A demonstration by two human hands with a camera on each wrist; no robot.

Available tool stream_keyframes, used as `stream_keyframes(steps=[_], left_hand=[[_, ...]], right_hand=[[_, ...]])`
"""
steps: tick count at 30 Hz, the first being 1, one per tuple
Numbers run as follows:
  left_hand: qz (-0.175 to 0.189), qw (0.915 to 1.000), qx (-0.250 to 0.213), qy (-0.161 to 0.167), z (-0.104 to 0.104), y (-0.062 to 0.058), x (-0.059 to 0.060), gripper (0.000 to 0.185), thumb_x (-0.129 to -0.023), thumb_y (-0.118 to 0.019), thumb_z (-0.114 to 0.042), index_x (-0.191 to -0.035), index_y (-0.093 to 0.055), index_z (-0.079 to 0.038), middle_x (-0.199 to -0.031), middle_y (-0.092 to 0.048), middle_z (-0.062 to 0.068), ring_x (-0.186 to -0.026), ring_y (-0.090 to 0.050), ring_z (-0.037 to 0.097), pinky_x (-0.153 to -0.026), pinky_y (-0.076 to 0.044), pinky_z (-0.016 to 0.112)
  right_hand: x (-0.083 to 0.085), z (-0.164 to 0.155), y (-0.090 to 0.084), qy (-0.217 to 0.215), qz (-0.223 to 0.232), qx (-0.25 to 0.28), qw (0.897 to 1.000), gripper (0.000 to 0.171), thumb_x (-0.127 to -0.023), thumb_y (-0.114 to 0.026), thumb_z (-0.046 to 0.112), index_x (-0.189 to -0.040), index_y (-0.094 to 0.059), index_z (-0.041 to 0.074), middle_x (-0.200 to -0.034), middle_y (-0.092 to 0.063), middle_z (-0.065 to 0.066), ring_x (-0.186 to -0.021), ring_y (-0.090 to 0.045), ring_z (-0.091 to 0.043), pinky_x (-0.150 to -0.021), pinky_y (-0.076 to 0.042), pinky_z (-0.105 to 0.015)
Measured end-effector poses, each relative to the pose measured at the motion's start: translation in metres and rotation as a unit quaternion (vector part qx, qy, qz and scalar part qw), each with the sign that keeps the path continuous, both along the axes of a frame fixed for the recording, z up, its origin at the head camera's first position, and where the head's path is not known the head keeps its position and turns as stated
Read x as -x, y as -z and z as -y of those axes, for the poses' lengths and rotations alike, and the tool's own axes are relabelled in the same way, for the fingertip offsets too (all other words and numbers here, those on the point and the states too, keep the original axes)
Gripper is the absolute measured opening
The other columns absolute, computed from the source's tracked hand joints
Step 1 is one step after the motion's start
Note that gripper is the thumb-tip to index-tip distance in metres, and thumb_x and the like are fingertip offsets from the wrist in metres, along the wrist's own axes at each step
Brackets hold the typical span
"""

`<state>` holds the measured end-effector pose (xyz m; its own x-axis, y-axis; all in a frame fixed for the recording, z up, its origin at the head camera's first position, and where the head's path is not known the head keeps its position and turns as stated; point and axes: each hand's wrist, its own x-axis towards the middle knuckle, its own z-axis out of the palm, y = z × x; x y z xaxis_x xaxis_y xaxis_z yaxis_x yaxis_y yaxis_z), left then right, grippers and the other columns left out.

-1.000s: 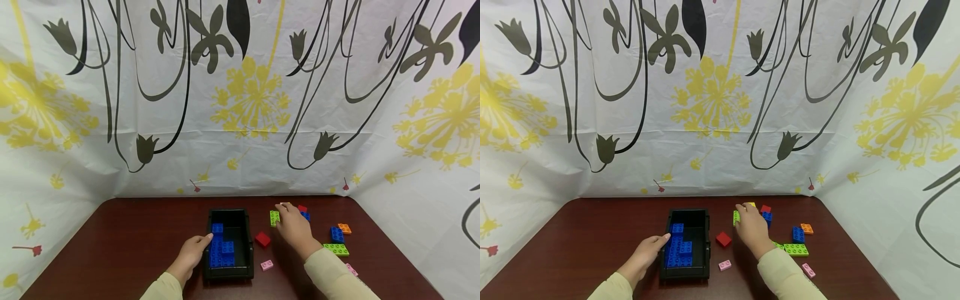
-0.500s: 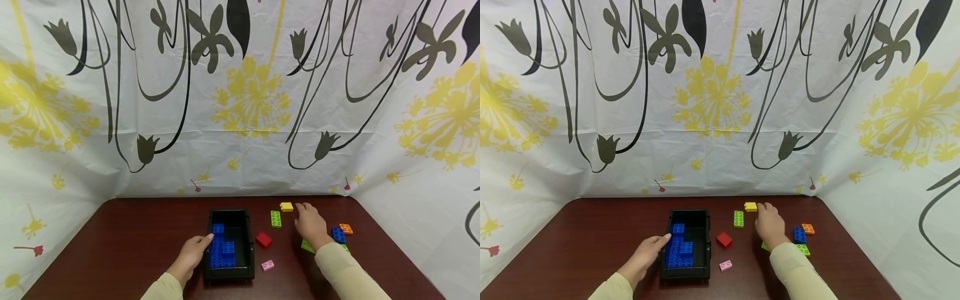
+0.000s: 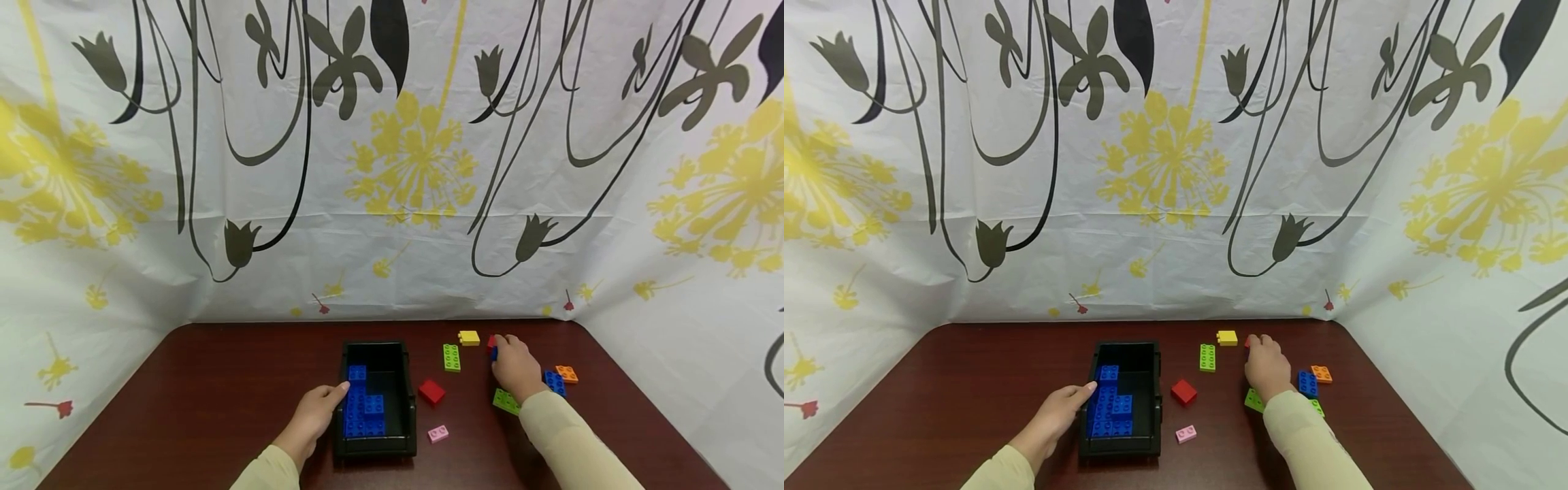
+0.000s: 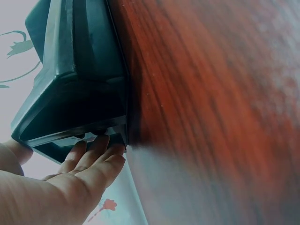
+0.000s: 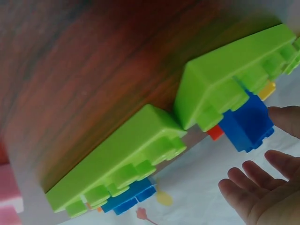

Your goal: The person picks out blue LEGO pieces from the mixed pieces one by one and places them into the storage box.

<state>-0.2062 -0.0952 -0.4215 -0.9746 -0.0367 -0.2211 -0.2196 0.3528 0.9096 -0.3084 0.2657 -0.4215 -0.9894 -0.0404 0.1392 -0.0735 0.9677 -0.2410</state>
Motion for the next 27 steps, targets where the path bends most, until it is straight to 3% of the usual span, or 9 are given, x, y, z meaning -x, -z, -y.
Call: stream_keyframes(steps=[20, 27], left_hand=[[-0.007, 0.9999, 0.004, -0.006, -0.0004, 0.0, -0.0002, 0.067, -0.098, -0.049, -0.05, -0.128, -0.052, 0.01, -0.129, -0.052, 0.031, -0.116, -0.051, 0.049, -0.09, -0.046, 0.058], [-0.004, 1.0, 0.006, -0.003, 0.0002, 0.0016, 0.0009, 0.068, -0.098, -0.049, -0.051, -0.13, -0.052, 0.01, -0.13, -0.052, 0.03, -0.118, -0.05, 0.049, -0.09, -0.046, 0.059]], right_hand=[[0.0025, -0.0013, 0.0008, 0.006, 0.046, -0.031, 0.998, 0.035, -0.094, -0.054, 0.002, -0.127, -0.053, -0.011, -0.124, -0.053, -0.031, -0.111, -0.054, -0.046, -0.089, -0.048, -0.059], [0.0018, -0.0006, 0.0001, 0.0, 0.043, -0.017, 0.999, 0.028, -0.094, -0.053, -0.002, -0.12, -0.057, -0.012, -0.104, -0.057, -0.023, -0.095, -0.059, -0.038, -0.083, -0.051, -0.056]])
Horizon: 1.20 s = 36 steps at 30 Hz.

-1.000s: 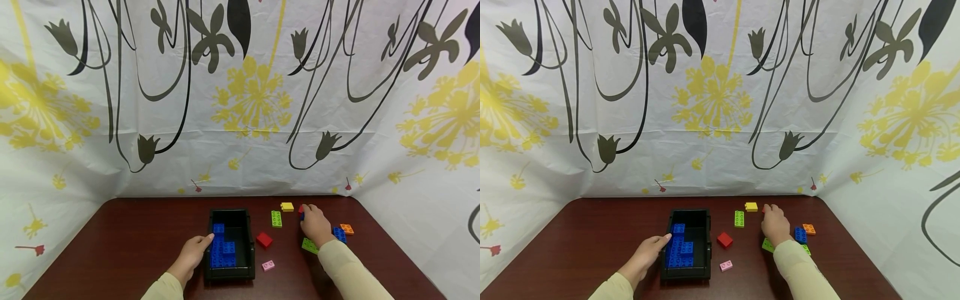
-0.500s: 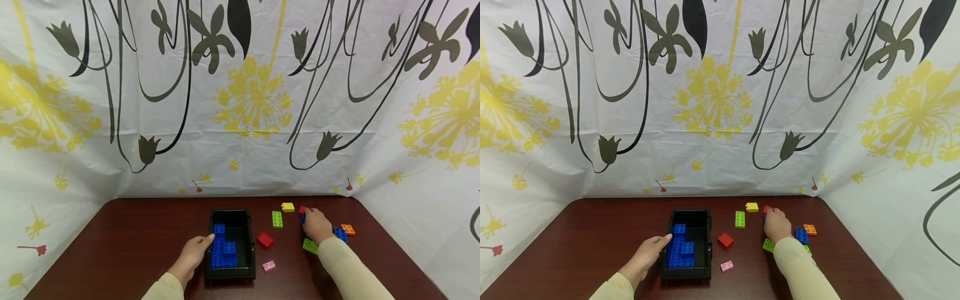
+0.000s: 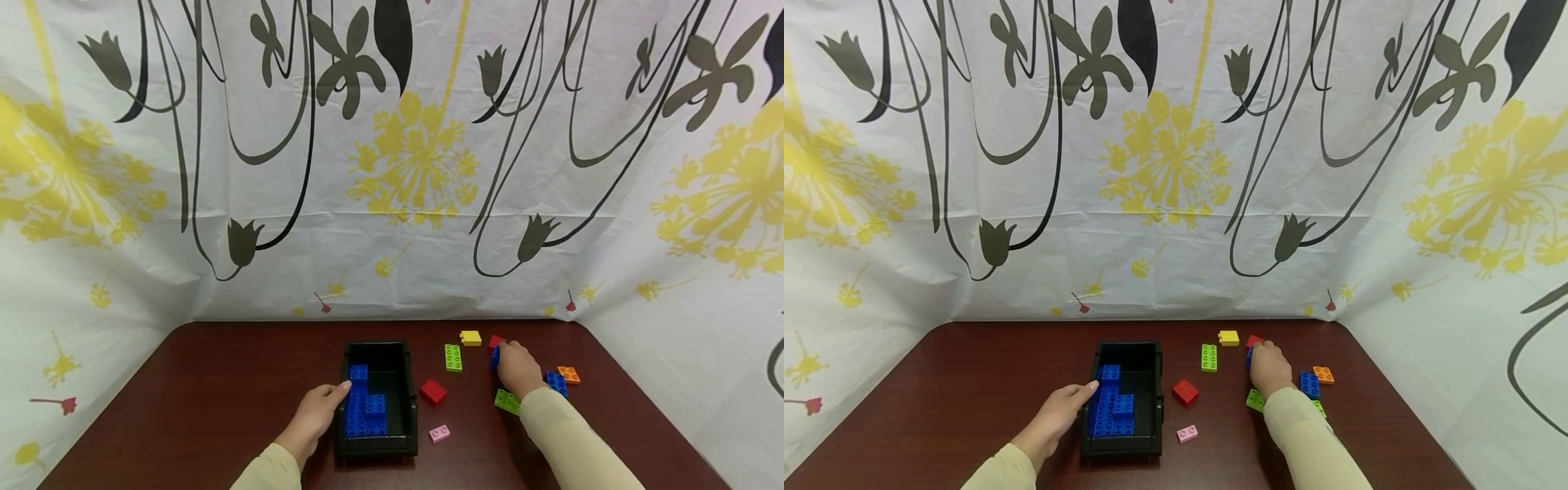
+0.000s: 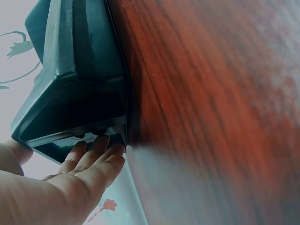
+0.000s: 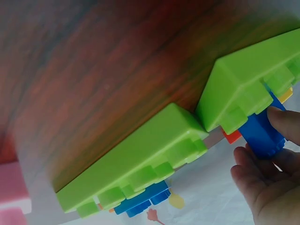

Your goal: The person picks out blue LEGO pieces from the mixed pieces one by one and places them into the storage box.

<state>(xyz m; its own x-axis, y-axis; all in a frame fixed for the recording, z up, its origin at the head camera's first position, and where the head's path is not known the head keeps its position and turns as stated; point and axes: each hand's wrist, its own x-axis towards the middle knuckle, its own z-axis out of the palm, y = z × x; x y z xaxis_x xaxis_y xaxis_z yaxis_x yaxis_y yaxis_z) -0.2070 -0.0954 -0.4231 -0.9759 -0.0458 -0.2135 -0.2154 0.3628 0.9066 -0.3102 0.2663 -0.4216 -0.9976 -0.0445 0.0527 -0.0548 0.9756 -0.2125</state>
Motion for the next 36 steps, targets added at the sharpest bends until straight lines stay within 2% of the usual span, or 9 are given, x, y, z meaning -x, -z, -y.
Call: stream_keyframes(steps=[12, 16, 24, 36], left_hand=[[0.001, 1.0, -0.005, 0.003, 0.0, -0.002, 0.0, 0.068, -0.098, -0.049, -0.05, -0.13, -0.052, 0.009, -0.131, -0.051, 0.03, -0.118, -0.049, 0.049, -0.091, -0.045, 0.059], [0.007, 1.0, -0.003, 0.004, -0.001, -0.002, 0.0, 0.069, -0.098, -0.049, -0.051, -0.131, -0.051, 0.009, -0.132, -0.05, 0.03, -0.119, -0.048, 0.05, -0.091, -0.045, 0.059], [0.004, 1.0, -0.003, 0.001, 0.0, -0.001, -0.001, 0.068, -0.098, -0.049, -0.05, -0.131, -0.051, 0.01, -0.132, -0.05, 0.031, -0.119, -0.048, 0.05, -0.091, -0.045, 0.059], [-0.002, 1.0, -0.002, 0.001, 0.0, -0.002, -0.002, 0.069, -0.098, -0.049, -0.05, -0.13, -0.051, 0.01, -0.132, -0.049, 0.031, -0.12, -0.046, 0.051, -0.092, -0.044, 0.06]], right_hand=[[0.003, 0.001, 0.002, 0.007, -0.011, 0.031, 0.999, 0.025, -0.089, -0.058, -0.002, -0.113, -0.063, -0.008, -0.098, -0.058, -0.018, -0.084, -0.059, -0.029, -0.081, -0.052, -0.053], [0.0, 0.006, 0.0, -0.003, -0.024, 0.038, 0.999, 0.028, -0.088, -0.061, -0.002, -0.114, -0.063, -0.008, -0.102, -0.059, -0.019, -0.088, -0.06, -0.03, -0.083, -0.052, -0.053], [-0.01, 0.021, -0.007, -0.033, -0.065, 0.036, 0.997, 0.04, -0.084, -0.071, 0.002, -0.121, -0.06, -0.009, -0.118, -0.058, -0.025, -0.106, -0.06, -0.038, -0.087, -0.051, -0.051], [-0.022, 0.049, -0.026, -0.069, -0.106, 0.053, 0.991, 0.043, -0.083, -0.074, 0.008, -0.121, -0.061, -0.007, -0.117, -0.06, -0.021, -0.106, -0.061, -0.035, -0.089, -0.051, -0.051]])
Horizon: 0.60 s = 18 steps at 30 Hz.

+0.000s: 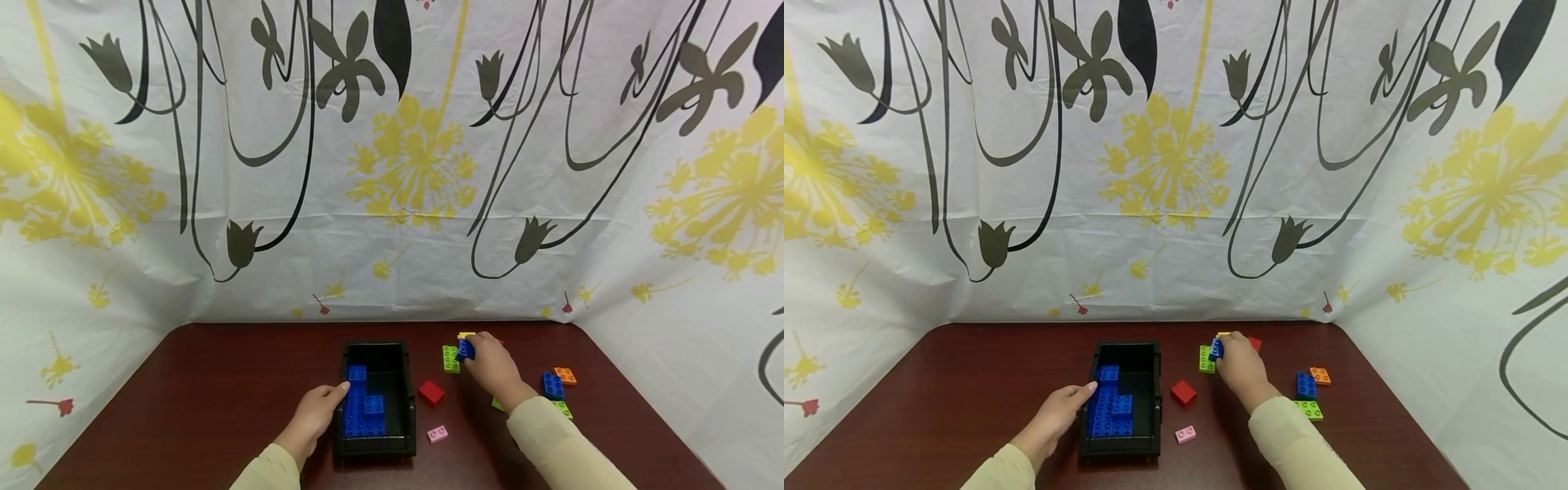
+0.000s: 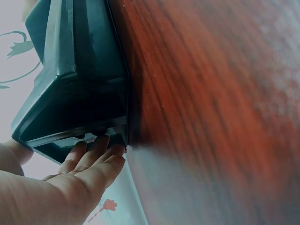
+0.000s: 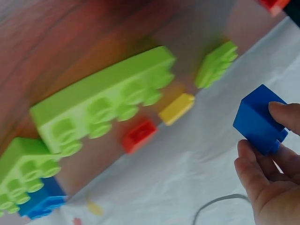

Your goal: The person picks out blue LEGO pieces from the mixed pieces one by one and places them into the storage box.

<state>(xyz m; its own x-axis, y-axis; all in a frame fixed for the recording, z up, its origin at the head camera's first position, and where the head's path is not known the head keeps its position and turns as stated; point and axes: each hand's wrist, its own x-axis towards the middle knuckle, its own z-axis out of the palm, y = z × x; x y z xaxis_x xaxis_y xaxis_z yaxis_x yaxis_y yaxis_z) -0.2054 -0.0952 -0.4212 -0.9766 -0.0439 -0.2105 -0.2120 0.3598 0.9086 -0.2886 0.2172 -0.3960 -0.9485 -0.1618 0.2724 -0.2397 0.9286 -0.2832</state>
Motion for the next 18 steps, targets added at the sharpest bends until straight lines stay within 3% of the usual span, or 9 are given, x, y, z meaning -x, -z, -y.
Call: stream_keyframes(steps=[11, 18], left_hand=[[-0.005, 1.0, -0.003, -0.002, -0.001, 0.0, 0.0, 0.067, -0.098, -0.049, -0.049, -0.129, -0.052, 0.01, -0.131, -0.05, 0.031, -0.118, -0.048, 0.05, -0.091, -0.045, 0.059], [-0.002, 1.0, -0.007, 0.005, 0.001, 0.0, 0.001, 0.068, -0.098, -0.049, -0.05, -0.13, -0.051, 0.01, -0.131, -0.05, 0.031, -0.118, -0.049, 0.05, -0.091, -0.045, 0.059]], right_hand=[[-0.018, 0.036, -0.021, -0.043, -0.021, 0.044, 0.998, 0.042, -0.084, -0.075, 0.009, -0.121, -0.062, -0.003, -0.119, -0.06, -0.019, -0.108, -0.061, -0.033, -0.092, -0.05, -0.049], [-0.025, 0.054, -0.025, -0.067, -0.019, 0.064, 0.996, 0.041, -0.084, -0.075, 0.008, -0.121, -0.063, -0.001, -0.12, -0.06, -0.016, -0.108, -0.061, -0.031, -0.092, -0.05, -0.047]])
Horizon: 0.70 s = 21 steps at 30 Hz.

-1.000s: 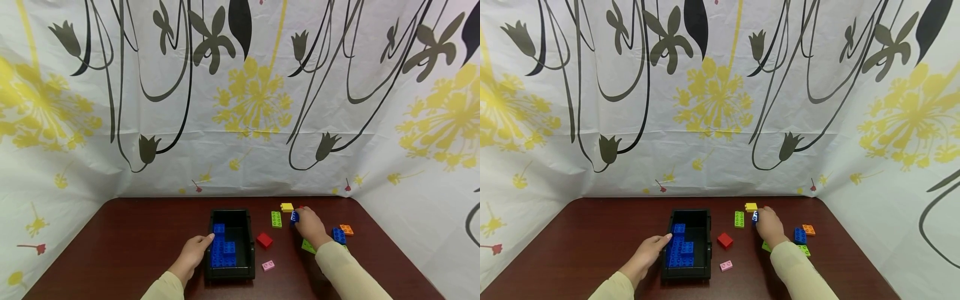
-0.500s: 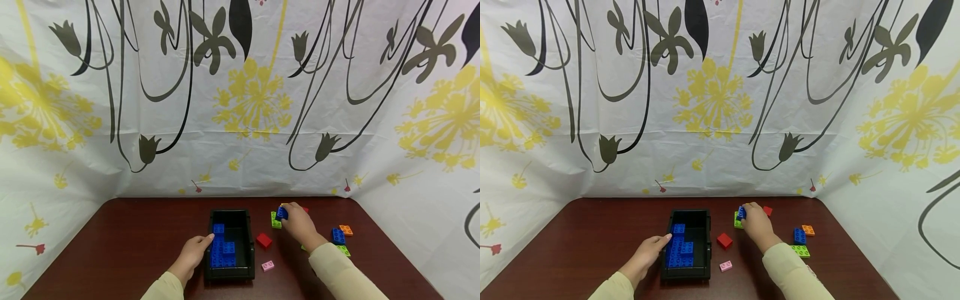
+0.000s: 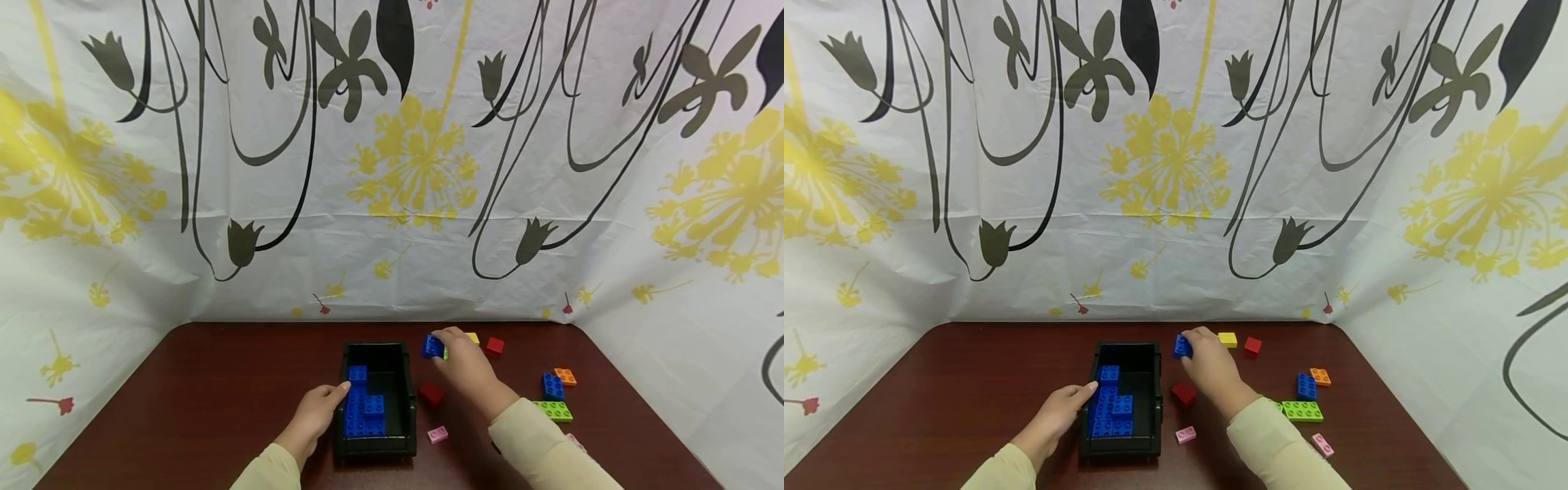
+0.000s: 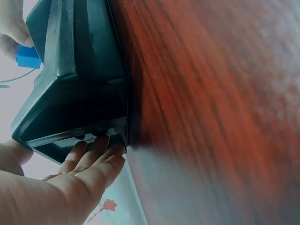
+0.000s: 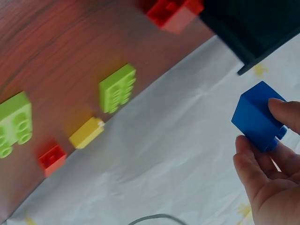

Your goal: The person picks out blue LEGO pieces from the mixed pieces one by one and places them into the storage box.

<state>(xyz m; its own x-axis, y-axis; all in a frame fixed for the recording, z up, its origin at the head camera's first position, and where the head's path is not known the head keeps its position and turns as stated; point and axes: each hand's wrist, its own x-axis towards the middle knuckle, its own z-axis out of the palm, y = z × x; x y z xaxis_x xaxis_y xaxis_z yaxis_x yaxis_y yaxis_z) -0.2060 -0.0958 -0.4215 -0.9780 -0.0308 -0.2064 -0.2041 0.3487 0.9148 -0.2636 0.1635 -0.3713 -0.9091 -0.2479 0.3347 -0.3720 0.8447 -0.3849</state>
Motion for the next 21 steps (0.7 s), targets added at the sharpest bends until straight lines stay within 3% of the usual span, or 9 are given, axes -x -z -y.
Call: stream_keyframes(steps=[9, 21], left_hand=[[0.005, 1.0, -0.002, 0.003, 0.001, -0.001, -0.001, 0.068, -0.098, -0.049, -0.05, -0.13, -0.051, 0.01, -0.132, -0.049, 0.031, -0.119, -0.048, 0.05, -0.091, -0.045, 0.059], [0.006, 1.0, -0.001, 0.002, 0.0, -0.001, -0.001, 0.068, -0.098, -0.049, -0.05, -0.131, -0.051, 0.009, -0.133, -0.05, 0.03, -0.12, -0.047, 0.05, -0.092, -0.044, 0.06]], right_hand=[[-0.01, 0.023, -0.007, -0.034, -0.007, 0.018, 0.999, 0.038, -0.083, -0.076, 0.007, -0.119, -0.064, 0.0, -0.116, -0.061, -0.013, -0.1, -0.062, -0.024, -0.088, -0.054, -0.042], [-0.017, 0.044, -0.01, -0.075, -0.006, 0.014, 0.997, 0.04, -0.084, -0.075, 0.008, -0.121, -0.063, 0.0, -0.117, -0.06, -0.014, -0.1, -0.062, -0.026, -0.085, -0.055, -0.042]])
